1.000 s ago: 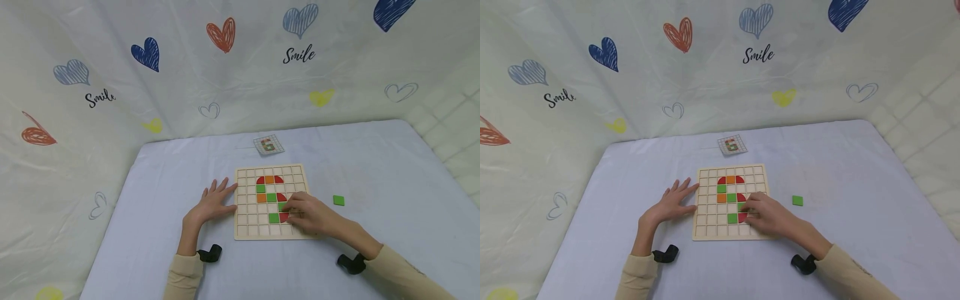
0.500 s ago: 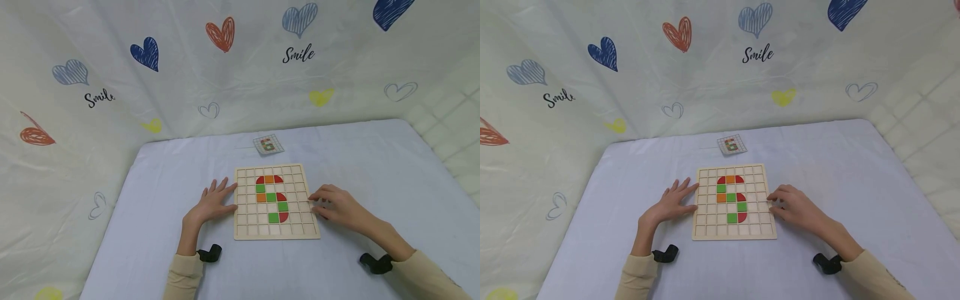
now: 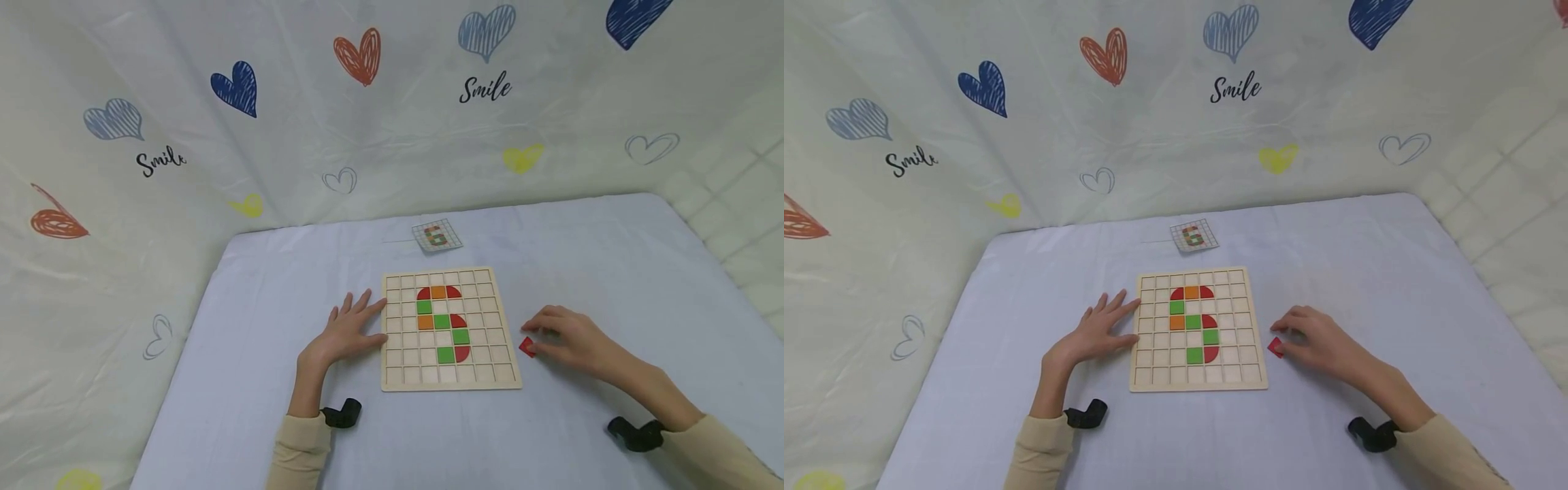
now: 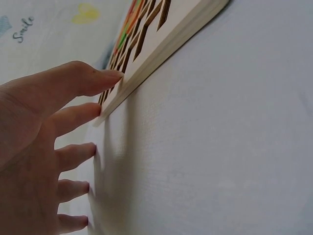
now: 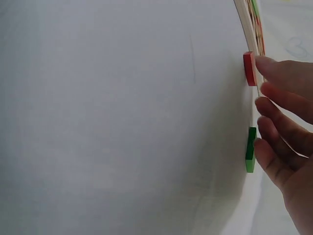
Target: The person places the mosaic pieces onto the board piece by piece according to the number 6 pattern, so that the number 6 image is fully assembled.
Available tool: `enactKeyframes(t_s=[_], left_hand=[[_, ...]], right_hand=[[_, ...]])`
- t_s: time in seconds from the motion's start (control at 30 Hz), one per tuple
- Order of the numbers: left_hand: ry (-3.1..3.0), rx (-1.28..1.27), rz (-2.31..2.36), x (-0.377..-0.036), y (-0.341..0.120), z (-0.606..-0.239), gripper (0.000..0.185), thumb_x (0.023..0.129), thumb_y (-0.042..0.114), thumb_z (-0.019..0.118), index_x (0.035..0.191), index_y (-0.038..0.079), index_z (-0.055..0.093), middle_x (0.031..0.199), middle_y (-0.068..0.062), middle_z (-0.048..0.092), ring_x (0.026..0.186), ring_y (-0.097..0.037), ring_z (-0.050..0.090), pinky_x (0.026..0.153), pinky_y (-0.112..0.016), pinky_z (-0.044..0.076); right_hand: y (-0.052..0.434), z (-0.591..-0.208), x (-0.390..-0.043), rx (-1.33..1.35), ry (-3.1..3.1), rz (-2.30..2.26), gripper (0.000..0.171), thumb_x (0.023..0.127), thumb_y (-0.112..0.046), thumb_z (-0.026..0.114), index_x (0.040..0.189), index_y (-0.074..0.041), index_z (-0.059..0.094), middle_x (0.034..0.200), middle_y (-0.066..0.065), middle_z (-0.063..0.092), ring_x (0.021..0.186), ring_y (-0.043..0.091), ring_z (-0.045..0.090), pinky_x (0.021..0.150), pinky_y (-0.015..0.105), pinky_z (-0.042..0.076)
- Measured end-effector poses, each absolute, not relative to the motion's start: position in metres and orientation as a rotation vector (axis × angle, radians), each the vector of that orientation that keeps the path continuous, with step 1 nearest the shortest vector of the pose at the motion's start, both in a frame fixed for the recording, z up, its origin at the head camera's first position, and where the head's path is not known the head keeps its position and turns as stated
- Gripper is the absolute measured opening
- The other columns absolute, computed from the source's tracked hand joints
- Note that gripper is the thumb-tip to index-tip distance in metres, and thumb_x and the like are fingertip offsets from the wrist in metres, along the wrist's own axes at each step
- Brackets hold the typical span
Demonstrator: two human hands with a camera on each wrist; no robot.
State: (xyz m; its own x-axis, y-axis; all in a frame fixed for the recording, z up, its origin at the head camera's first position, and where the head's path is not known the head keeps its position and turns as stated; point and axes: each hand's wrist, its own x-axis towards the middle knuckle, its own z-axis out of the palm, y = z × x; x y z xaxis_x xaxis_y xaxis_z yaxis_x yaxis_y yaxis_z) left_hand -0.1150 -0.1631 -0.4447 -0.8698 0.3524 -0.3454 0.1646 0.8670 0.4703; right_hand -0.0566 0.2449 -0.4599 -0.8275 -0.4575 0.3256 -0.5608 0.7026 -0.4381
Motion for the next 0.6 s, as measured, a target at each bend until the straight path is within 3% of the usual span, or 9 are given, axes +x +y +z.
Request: enactKeyframes(t_s=[0.2, 0.37, 0.6], left_hand=[[2.620, 0.397, 0.612, -0.1136, -0.1632, -0.4424, 0.069, 0.090, 0.043, 0.065, 0.151, 0.031, 0.035, 0.165, -0.003, 0.014, 0.152, -0.036, -0.001, 0.119, -0.061, 0.003], [2.617, 0.381, 0.610, -0.1136, -0.1627, -0.4426, 0.070, 0.089, 0.045, 0.065, 0.151, 0.033, 0.034, 0.165, -0.001, 0.012, 0.152, -0.035, -0.002, 0.120, -0.060, 0.002], [2.609, 0.371, 0.615, -0.1133, -0.1620, -0.4431, 0.070, 0.089, 0.045, 0.065, 0.151, 0.034, 0.034, 0.165, 0.000, 0.012, 0.152, -0.034, -0.003, 0.120, -0.059, 0.001]], right_hand=[[0.2448, -0.4563, -0.0543, 0.875, -2.786, 0.794, 0.034, 0.067, -0.006, 0.085, 0.098, -0.015, 0.074, 0.094, -0.008, 0.065, 0.083, 0.007, 0.056, 0.069, 0.024, 0.052], [0.2438, -0.4560, -0.0557, 0.906, -2.779, 0.780, 0.031, 0.067, -0.007, 0.086, 0.090, -0.020, 0.072, 0.091, -0.011, 0.061, 0.083, 0.006, 0.055, 0.069, 0.023, 0.051], [0.2391, -0.4570, -0.0559, 0.842, -2.845, 0.837, 0.031, 0.066, -0.009, 0.087, 0.087, -0.018, 0.065, 0.086, -0.012, 0.059, 0.078, 0.003, 0.053, 0.068, 0.021, 0.052]])
